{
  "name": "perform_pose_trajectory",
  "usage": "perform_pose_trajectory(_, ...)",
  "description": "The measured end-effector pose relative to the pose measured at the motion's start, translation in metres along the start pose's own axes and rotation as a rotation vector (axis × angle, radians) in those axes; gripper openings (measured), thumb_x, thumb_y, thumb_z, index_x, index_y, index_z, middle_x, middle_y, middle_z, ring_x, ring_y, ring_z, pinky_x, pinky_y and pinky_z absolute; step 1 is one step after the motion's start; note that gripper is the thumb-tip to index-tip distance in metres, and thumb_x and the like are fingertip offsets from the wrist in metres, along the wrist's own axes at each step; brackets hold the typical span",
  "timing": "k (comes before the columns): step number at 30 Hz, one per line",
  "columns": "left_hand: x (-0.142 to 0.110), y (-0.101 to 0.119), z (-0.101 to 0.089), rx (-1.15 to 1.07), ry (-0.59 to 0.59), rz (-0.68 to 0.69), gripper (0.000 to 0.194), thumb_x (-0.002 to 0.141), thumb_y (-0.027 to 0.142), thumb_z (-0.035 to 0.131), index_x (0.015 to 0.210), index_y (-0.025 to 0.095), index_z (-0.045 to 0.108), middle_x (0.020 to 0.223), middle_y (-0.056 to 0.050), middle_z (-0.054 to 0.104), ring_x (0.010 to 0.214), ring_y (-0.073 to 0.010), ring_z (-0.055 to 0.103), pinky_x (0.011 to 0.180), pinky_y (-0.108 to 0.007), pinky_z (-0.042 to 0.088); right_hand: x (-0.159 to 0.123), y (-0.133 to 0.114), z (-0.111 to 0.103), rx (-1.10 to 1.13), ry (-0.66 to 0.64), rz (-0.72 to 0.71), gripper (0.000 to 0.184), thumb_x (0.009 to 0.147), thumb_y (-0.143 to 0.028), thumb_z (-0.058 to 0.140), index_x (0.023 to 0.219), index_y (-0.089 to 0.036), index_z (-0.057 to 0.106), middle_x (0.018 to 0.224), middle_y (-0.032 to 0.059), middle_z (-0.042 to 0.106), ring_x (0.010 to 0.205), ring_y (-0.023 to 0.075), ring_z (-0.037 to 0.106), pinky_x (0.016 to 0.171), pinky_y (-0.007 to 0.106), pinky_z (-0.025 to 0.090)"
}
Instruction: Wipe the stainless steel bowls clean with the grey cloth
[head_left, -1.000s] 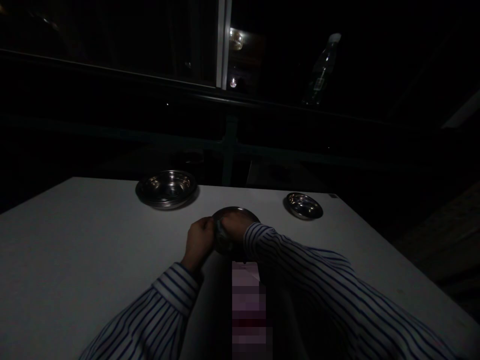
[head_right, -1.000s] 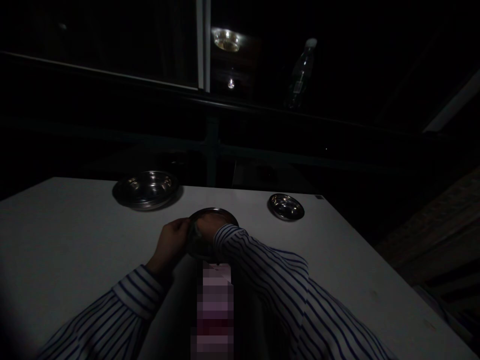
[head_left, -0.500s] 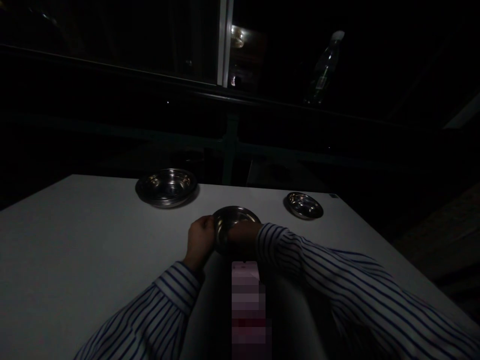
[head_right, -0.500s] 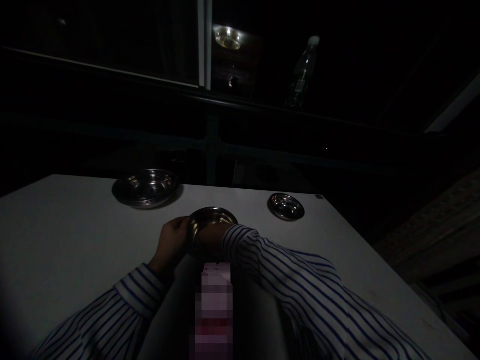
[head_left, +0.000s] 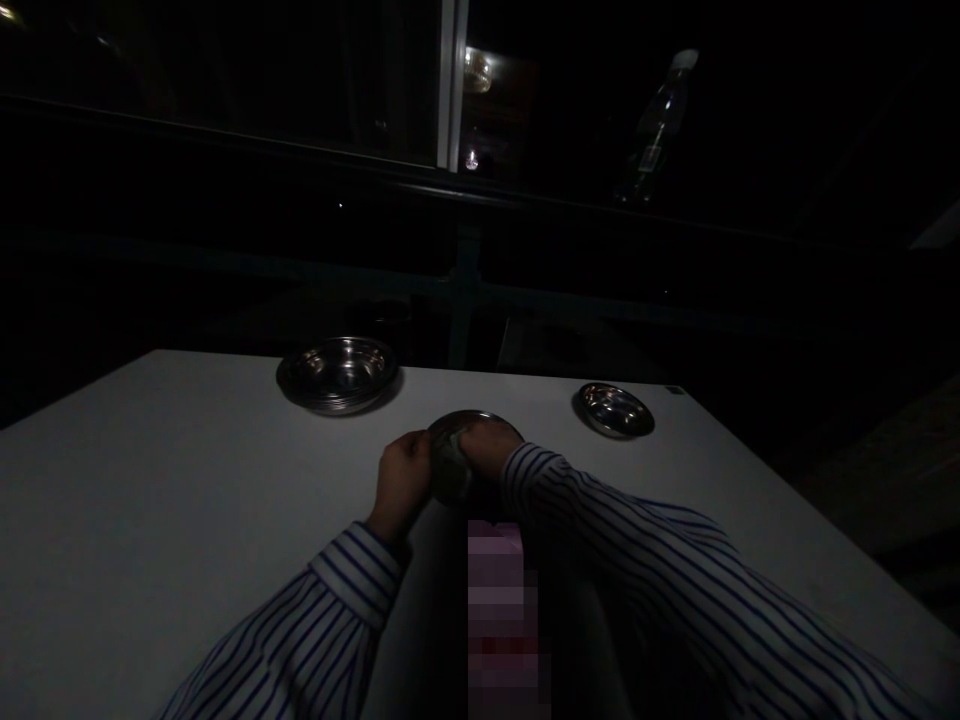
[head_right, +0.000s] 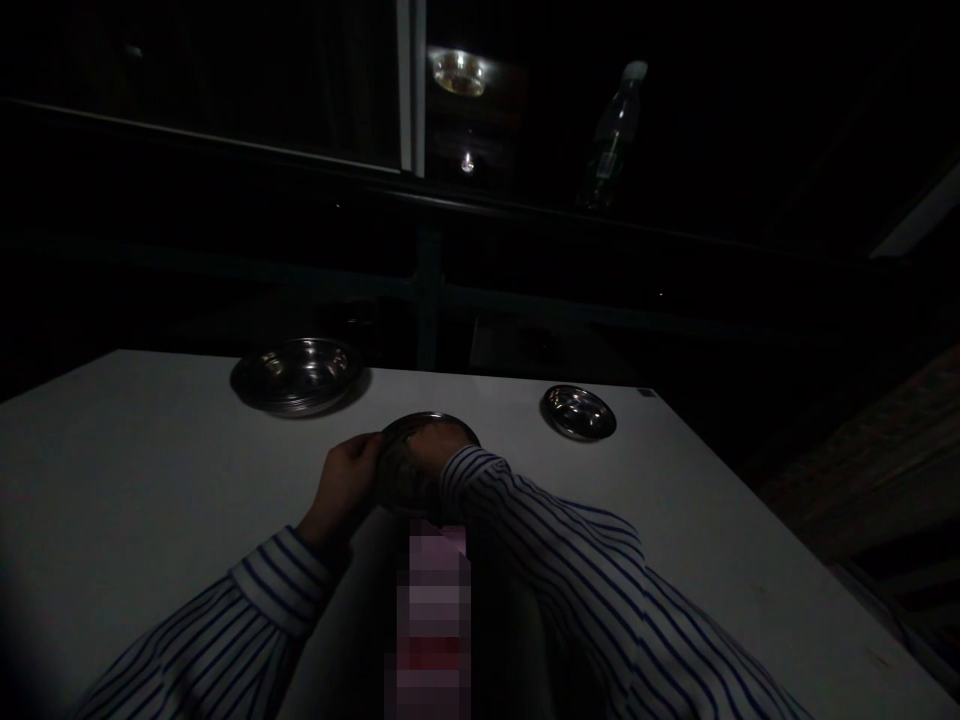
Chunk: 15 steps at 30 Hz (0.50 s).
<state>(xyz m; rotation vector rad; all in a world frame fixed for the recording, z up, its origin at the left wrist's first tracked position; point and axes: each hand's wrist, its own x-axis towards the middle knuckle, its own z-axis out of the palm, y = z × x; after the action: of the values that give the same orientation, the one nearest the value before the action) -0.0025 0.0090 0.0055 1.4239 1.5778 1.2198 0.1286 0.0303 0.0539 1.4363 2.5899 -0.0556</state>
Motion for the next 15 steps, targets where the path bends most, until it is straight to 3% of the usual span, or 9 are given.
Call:
perform_pose_trajectory(3,0.001,-0.001,0.001,0.002,-0.006,0.006,0.037,0.076,0.034,0.042,0.088,0.009,0.066,0.084,-0.013,0.070,0.074,-0.0211,0.064,0.065,-0.029,0.047,0.000,0.002,-0.002,-0.005,-0.029,0.018,0.023,0.087,-0.018,0.044,0.098,-0.009,0.061,0.102,0.0121,0.064,0.096,0.0197,0.059,0.083,0.038,0.045)
perform_pose_trajectory(8,0.002,0.000,0.000,0.019,0.006,0.007,0.037,0.075,0.034,0.043,0.087,0.009,0.067,0.083,-0.013,0.070,0.074,-0.0216,0.064,0.065,-0.030,0.046,0.003,-0.009,-0.004,0.026,-0.004,-0.049,0.027,0.082,-0.011,0.044,0.103,-0.007,0.060,0.108,0.0158,0.061,0.102,0.0206,0.057,0.084,0.030,0.043)
perform_pose_trajectory(15,0.004,-0.001,0.000,0.032,0.053,-0.018,0.035,0.075,0.032,0.043,0.088,0.009,0.067,0.087,-0.014,0.070,0.079,-0.0219,0.063,0.069,-0.030,0.046,-0.005,-0.016,0.005,0.066,-0.099,-0.224,0.023,0.078,-0.016,0.051,0.097,-0.011,0.062,0.093,0.0111,0.067,0.078,0.0179,0.064,0.063,0.024,0.046)
